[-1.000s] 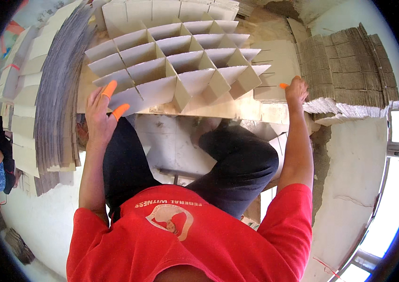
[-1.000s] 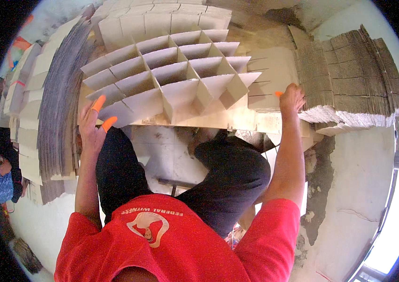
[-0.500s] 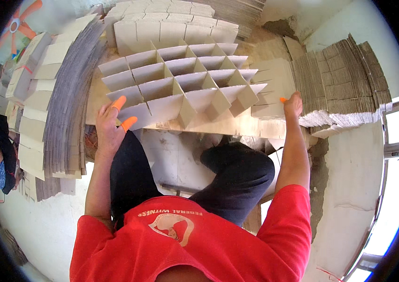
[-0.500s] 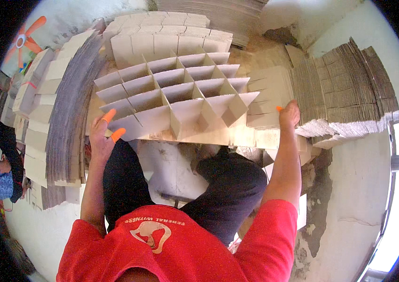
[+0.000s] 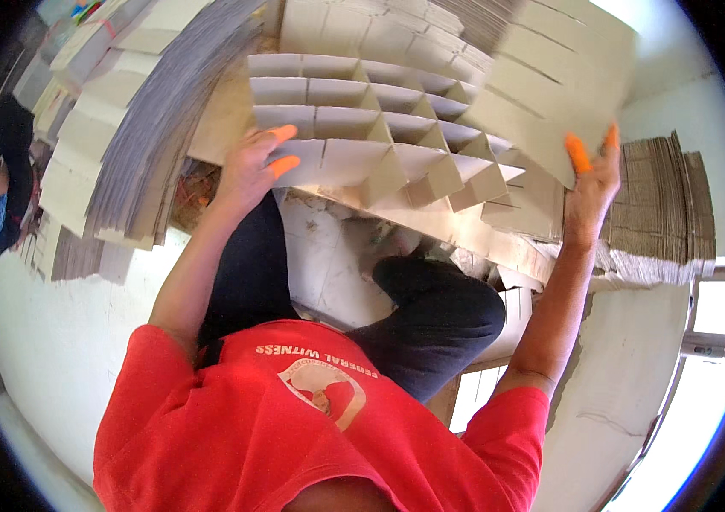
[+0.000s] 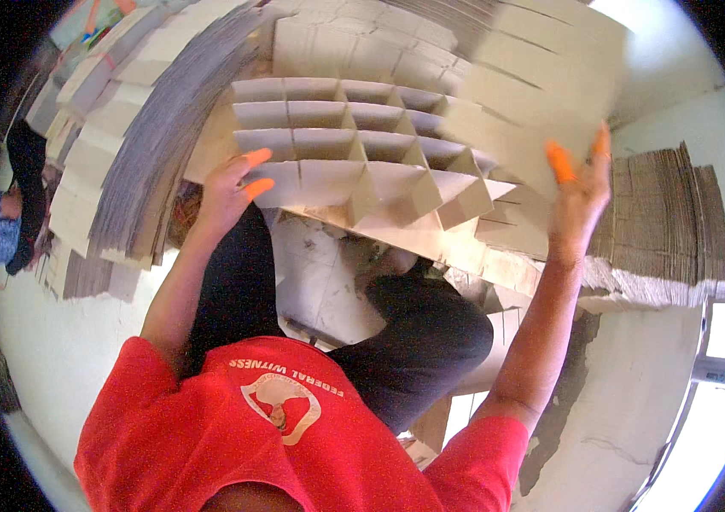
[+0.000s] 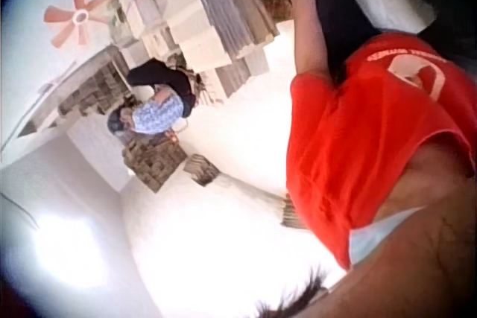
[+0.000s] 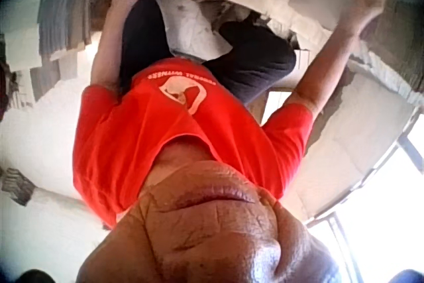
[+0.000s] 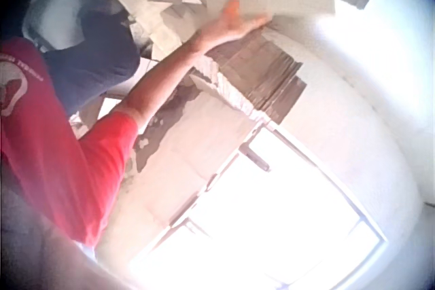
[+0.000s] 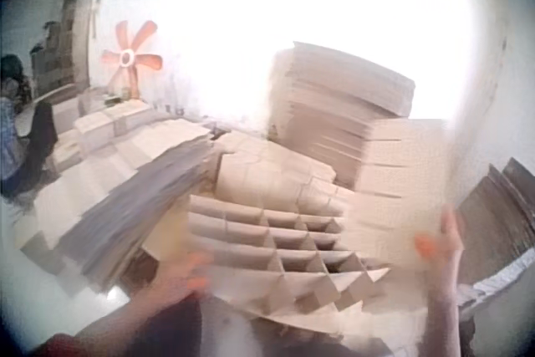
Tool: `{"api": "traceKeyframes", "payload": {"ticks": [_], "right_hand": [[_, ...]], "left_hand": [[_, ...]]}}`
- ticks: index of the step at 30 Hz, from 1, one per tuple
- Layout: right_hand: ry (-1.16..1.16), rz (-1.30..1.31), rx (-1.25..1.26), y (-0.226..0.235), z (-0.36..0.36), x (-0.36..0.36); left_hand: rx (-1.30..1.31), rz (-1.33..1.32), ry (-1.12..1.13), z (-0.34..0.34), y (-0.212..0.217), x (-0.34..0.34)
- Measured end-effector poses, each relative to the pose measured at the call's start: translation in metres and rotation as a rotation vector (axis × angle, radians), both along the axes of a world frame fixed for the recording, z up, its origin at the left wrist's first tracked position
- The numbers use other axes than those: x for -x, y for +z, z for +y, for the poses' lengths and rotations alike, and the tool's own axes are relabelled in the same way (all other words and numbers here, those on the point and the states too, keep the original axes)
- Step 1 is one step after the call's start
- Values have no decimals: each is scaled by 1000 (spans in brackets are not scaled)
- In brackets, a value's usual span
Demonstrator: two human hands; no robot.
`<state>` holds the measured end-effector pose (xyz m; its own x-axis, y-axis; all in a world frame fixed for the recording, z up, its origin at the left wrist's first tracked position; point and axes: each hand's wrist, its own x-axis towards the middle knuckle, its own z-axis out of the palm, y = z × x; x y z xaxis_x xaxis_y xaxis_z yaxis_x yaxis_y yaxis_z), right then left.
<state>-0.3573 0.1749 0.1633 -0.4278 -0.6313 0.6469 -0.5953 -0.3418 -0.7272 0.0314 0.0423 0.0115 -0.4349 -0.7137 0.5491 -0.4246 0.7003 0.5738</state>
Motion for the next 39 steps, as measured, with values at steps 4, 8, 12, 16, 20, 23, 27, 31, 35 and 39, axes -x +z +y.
{"api": "traceKeyframes", "payload": {"ticks": [4,8,12,16,20,23,27,31,35,39], "right_hand": [[156,305,-244,3,-34,-78],[228,198,-346,-7,-55,-122],[247,284,-348,-17,-70,-135],[225,379,-458,-25,-78,-145],[298,424,-365,-28,-92,-137],[361,314,-574,-1,-94,-151],[384,299,-701,8,-100,-153],[395,320,-657,-4,-107,-163],[381,352,-708,-21,-112,-166],[408,264,-848,-37,-118,-168]], "left_hand": [[-110,51,-1,0,-1,2],[-39,119,-24,-6,-9,4],[-33,127,-31,-6,-6,11],[-53,74,17,-5,-6,10],[-70,90,-8,-10,-9,12],[-97,79,-5,-11,-7,11],[-125,101,-9,-14,-9,13],[-101,89,-14,-17,-12,15],[-135,98,-8,-17,-12,16],[-115,115,-29,-20,-16,20]]}}
